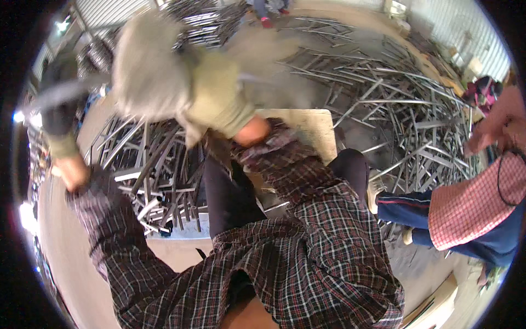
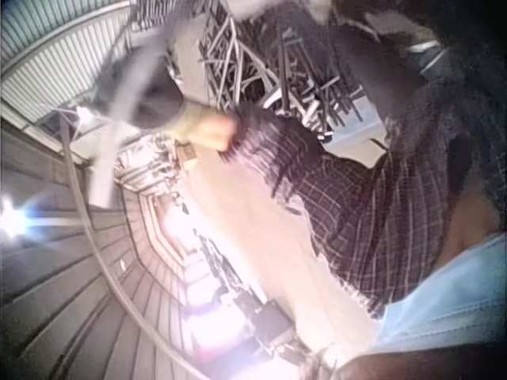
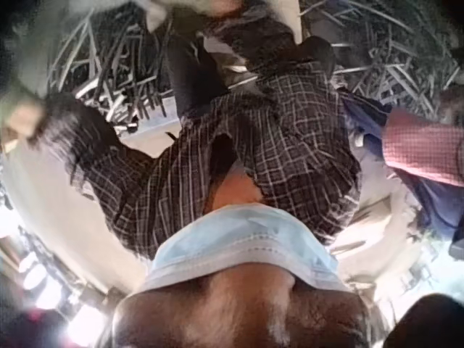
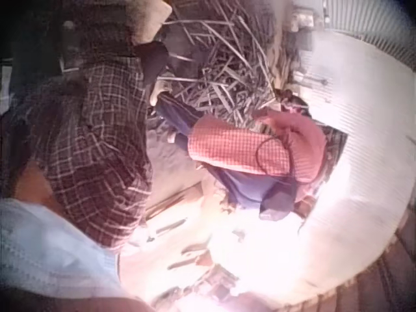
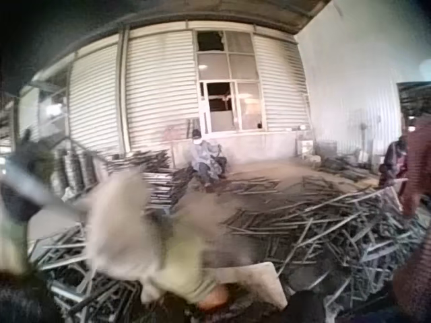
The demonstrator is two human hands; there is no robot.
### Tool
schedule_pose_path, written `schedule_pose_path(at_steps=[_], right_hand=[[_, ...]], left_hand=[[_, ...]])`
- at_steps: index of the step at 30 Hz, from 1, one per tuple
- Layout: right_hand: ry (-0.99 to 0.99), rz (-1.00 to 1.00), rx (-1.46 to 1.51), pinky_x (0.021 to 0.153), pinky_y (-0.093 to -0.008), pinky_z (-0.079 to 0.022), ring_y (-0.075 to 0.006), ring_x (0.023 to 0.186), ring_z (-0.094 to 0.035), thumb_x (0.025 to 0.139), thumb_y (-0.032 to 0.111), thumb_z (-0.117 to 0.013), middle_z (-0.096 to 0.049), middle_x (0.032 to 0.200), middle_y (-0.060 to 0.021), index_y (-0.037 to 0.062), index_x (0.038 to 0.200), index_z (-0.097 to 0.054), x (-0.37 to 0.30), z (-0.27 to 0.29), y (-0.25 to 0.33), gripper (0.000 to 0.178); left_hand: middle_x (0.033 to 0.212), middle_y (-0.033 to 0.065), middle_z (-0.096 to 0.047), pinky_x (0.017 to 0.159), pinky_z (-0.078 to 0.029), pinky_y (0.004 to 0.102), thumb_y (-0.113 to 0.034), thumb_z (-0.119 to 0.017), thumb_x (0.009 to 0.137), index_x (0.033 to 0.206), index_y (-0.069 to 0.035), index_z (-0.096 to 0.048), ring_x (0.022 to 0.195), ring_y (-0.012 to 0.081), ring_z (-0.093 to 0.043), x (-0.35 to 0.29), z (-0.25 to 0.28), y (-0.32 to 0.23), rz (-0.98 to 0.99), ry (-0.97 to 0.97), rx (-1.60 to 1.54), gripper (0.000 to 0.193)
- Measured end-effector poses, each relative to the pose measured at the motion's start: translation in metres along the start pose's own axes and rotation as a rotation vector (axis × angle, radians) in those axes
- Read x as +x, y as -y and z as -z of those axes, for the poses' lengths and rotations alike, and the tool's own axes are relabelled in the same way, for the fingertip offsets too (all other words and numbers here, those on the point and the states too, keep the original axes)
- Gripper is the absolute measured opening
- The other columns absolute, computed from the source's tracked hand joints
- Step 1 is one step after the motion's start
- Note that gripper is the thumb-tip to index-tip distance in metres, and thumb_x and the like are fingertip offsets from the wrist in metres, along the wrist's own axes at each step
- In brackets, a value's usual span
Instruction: Cleaning and polishing metal T-joint components using an abrasive pad and a cloth.
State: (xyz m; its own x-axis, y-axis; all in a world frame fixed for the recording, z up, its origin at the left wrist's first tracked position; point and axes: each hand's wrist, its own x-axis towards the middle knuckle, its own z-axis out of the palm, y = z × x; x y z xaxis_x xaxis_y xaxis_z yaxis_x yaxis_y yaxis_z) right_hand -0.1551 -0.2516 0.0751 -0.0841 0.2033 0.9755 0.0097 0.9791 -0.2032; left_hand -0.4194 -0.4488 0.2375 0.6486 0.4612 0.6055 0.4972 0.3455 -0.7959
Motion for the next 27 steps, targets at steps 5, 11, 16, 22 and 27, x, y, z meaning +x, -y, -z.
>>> schedule_pose_path(at_steps=[5, 11, 16, 22, 27], right_hand=[[-0.272, 0.002, -0.15, 0.076, -0.0344, -0.052, -0.0228, 0.087, -0.064, 0.07, 0.025, -0.083, -0.068, 0.099, -0.0102, 0.0015, 0.099, -0.067, 0.056, 0.089, -0.034, 0.04], [-0.295, -0.061, -0.521, 0.081, -0.0296, -0.054, -0.0193, 0.095, -0.065, 0.089, 0.01, -0.066, -0.065, 0.114, -0.0112, -0.0038, 0.118, -0.061, 0.088, 0.162, -0.046, 0.033], [-0.132, -0.115, 0.027, 0.094, -0.0321, -0.051, -0.0221, 0.107, -0.063, 0.09, 0.006, -0.06, -0.062, 0.122, -0.0156, -0.0066, 0.129, -0.053, 0.082, 0.196, -0.091, 0.042], [0.334, -0.339, 0.45, 0.097, -0.0331, -0.049, -0.0225, 0.112, -0.06, 0.092, 0.007, -0.058, -0.06, 0.125, -0.0146, -0.0039, 0.134, -0.049, 0.086, 0.207, -0.213, 0.045], [0.25, -0.361, 0.507, 0.105, -0.032, -0.039, -0.0201, 0.123, -0.049, 0.093, 0.01, -0.056, -0.049, 0.137, -0.0127, -0.0026, 0.138, -0.042, 0.054, 0.081, -0.092, 0.049]], left_hand=[[0.122, 0.0182, -0.06, 0.091, -0.05, 0.0343, -0.012, -0.052, 0.094, 0.129, -0.001, -0.052, 0.104, 0.0269, -0.063, 0.036, -0.06, -0.035, 0.855, 0.029, -1.257, 0.037], [0.127, 0.0274, -0.053, 0.102, -0.043, 0.0358, -0.018, -0.037, 0.103, 0.13, 0.007, -0.048, 0.121, 0.0362, -0.053, -0.071, -0.075, -0.089, 0.733, 0.123, -0.301, 0.038], [0.129, 0.0134, -0.057, 0.104, -0.04, 0.0327, -0.05, -0.036, 0.102, 0.134, 0.002, -0.05, 0.117, 0.0205, -0.054, -0.118, -0.063, -0.156, 1.555, 0.005, -1.636, 0.062], [0.075, -0.0002, -0.057, 0.053, -0.038, 0.0218, -0.056, -0.043, 0.098, 0.118, 0.001, -0.058, 0.06, 0.0078, -0.05, -0.05, 0.065, -0.138, 1.607, 0.039, -1.442, 0.063], [0.068, -0.0075, -0.044, 0.047, -0.027, 0.019, -0.037, -0.055, 0.099, 0.099, -0.004, -0.063, 0.055, 0.001, -0.036, -0.094, 0.125, -0.104, 1.694, 0.186, -0.912, 0.034]])
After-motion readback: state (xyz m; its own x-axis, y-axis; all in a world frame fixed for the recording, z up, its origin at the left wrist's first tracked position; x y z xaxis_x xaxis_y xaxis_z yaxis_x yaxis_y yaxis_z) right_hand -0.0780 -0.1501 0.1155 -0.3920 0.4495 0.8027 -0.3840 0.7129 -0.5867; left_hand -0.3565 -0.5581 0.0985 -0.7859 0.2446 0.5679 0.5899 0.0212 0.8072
